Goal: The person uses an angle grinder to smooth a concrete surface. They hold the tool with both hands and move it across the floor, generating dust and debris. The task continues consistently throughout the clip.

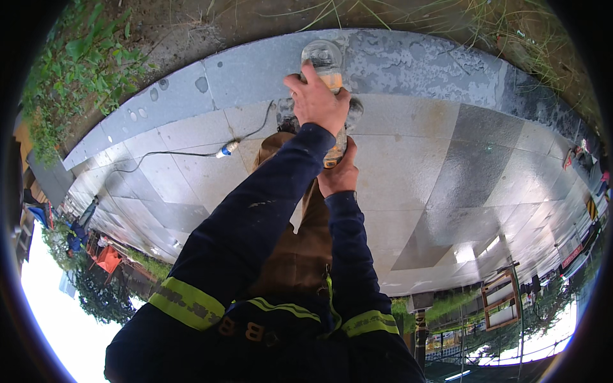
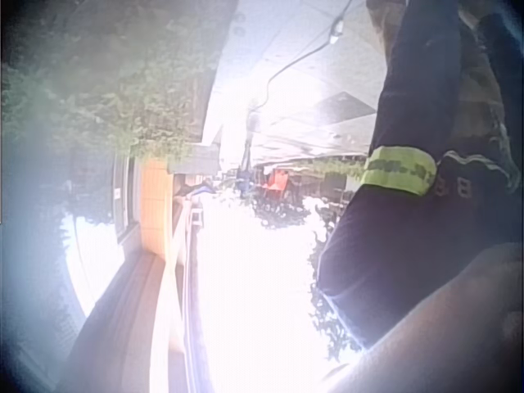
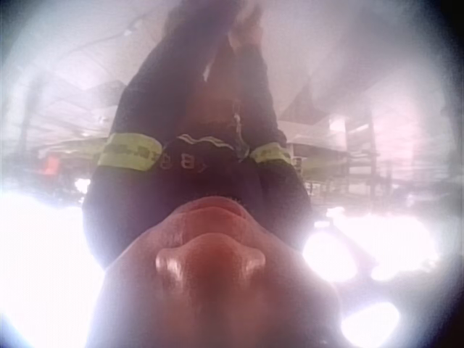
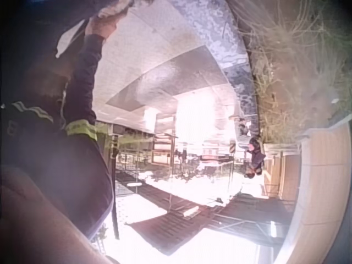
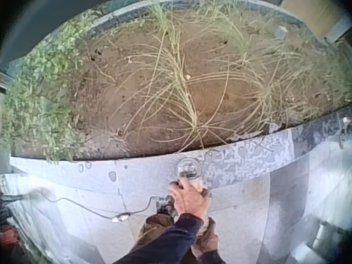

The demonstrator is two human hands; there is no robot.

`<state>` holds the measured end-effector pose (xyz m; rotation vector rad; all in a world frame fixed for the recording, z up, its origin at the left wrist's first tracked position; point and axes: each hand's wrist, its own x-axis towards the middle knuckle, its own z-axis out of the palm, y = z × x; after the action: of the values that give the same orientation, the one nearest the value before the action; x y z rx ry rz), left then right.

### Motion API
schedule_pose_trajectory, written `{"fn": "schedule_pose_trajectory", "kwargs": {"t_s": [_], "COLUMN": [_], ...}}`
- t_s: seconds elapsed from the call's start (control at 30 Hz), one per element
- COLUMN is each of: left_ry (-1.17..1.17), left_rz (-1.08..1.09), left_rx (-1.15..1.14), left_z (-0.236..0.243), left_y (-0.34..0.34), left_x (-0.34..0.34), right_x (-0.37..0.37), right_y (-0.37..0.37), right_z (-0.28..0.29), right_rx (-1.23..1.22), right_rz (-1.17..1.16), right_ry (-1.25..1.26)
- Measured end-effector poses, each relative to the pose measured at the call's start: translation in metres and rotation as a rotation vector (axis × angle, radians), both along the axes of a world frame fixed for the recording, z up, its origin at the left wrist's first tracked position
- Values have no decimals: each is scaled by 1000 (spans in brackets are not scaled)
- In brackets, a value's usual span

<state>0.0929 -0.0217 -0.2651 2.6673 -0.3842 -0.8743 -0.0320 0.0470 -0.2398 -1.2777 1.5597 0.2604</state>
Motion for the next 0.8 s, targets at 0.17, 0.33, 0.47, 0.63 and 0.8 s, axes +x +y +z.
{"fn": "schedule_pose_trajectory", "kwargs": {"t_s": [0.17, 0.33, 0.47, 0.63, 0.8], "left_ry": [-31, 20, -51, -35, -39], "left_rz": [14, 24, -37, 19, -11], "left_rx": [-58, 48, -135, -64, -144], "left_z": [2, 4, -1, -2, -2], "left_y": [-1, -1, -5, -6, -6], "left_x": [3, -4, -8, -12, -12], "right_x": [2, -5, -11, -15, -17], "right_y": [-2, -1, -6, -8, -11], "right_z": [-2, -2, -6, -7, -10], "right_rx": [-82, -55, -77, -68, -93], "right_rz": [29, 31, 13, 67, 40], "right_ry": [-46, -28, -55, -61, -61]}}
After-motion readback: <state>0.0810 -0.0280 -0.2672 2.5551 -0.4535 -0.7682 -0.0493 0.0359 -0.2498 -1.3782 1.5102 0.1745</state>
